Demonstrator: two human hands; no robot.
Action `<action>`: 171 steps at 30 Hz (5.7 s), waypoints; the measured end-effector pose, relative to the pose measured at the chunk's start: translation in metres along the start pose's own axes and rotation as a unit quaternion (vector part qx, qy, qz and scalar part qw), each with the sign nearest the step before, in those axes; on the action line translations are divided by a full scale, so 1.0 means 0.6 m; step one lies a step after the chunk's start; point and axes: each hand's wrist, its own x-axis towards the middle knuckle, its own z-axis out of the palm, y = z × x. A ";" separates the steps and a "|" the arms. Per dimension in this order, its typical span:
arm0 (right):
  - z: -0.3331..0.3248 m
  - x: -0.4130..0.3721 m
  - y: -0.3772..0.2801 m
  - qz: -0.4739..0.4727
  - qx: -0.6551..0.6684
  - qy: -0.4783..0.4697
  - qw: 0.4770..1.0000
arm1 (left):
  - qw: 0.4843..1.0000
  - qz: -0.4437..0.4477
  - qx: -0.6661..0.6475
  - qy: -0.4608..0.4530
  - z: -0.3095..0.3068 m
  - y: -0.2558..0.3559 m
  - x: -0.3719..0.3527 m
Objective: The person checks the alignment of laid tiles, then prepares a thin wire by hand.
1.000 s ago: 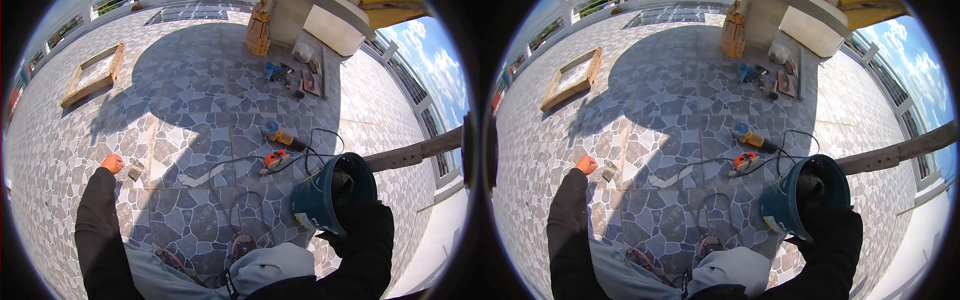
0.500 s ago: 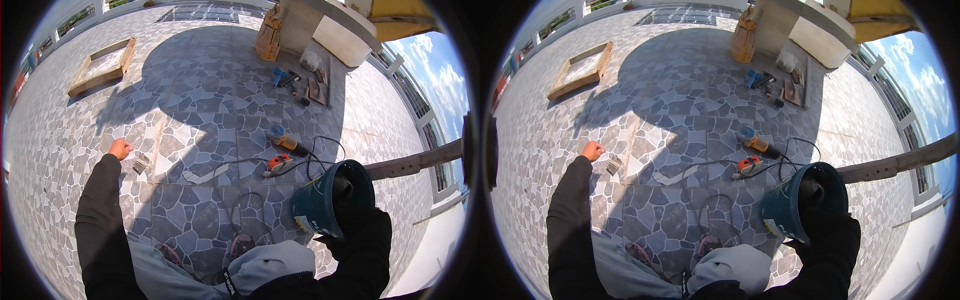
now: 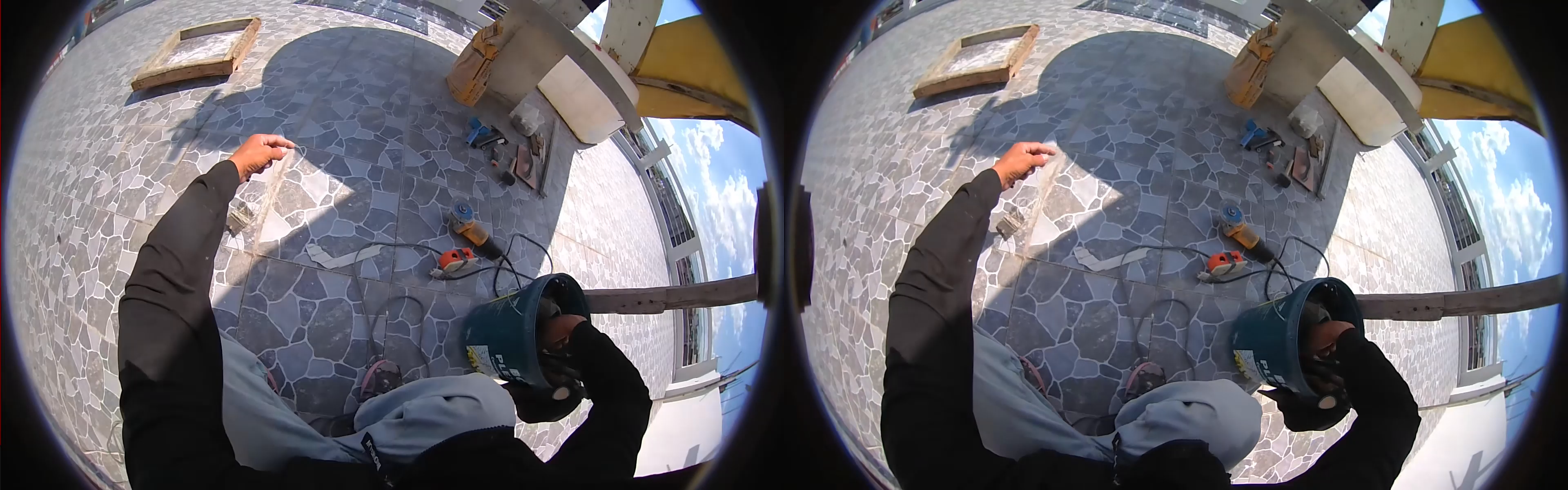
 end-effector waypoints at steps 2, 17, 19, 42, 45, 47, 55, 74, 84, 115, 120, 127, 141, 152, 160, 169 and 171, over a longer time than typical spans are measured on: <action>-0.086 -0.090 -0.019 0.103 -0.002 -0.022 0.994 | 0.999 0.002 -0.039 0.001 0.009 0.017 0.006; -0.546 -0.234 -0.461 -0.549 0.442 0.370 0.605 | 0.899 0.084 -0.431 0.011 0.099 0.283 0.040; -0.541 -0.222 -0.505 -0.603 0.471 0.331 0.552 | 0.902 0.061 -0.428 0.005 0.099 0.288 0.033; -0.524 -0.209 -0.522 -0.594 0.457 0.477 0.459 | 0.959 0.262 -0.106 -0.008 0.086 0.387 -0.077; -0.529 -0.203 -0.519 -0.596 0.458 0.459 0.474 | 0.958 0.270 -0.096 0.005 0.085 0.390 -0.081; -0.527 -0.205 -0.519 -0.594 0.458 0.450 0.485 | 0.958 0.272 -0.091 0.005 0.084 0.389 -0.080; -0.534 -0.193 -0.521 -0.567 0.500 0.462 0.464 | 0.961 0.274 -0.014 -0.027 0.090 0.387 -0.079; -0.538 -0.190 -0.520 -0.565 0.561 0.379 0.472 | 0.974 0.208 0.068 -0.054 0.085 0.333 -0.094; -0.565 -0.102 -0.544 -0.371 0.221 0.802 0.411 | 0.946 0.288 0.148 -0.008 0.086 0.323 -0.069; -0.318 0.258 -0.154 0.134 0.254 0.607 0.741 | 0.946 -0.220 0.227 0.069 -0.271 -0.180 -0.182; -0.320 0.231 -0.191 0.147 0.278 0.609 0.728 | 0.907 -0.130 0.310 0.253 -0.302 -0.235 -0.157; -0.333 0.217 -0.226 0.154 0.277 0.655 0.686 | 0.872 -0.113 0.353 0.319 -0.296 -0.225 -0.161; -0.321 0.235 -0.201 0.174 0.342 0.621 0.683 | 0.877 -0.064 0.386 0.278 -0.275 -0.222 -0.132; -0.321 0.228 -0.196 0.175 0.390 0.630 0.649 | 0.877 -0.120 0.361 0.295 -0.297 -0.243 -0.117; -0.336 0.246 -0.195 0.156 0.520 0.588 0.600 | 0.900 -0.167 0.294 0.275 -0.274 -0.226 -0.111; -0.353 0.279 -0.152 0.116 0.571 0.442 0.682 | 0.927 -0.201 0.255 0.191 -0.278 -0.237 -0.107; -0.352 0.247 -0.163 0.134 0.571 0.438 0.681 | 0.937 -0.210 0.234 0.156 -0.269 -0.233 -0.108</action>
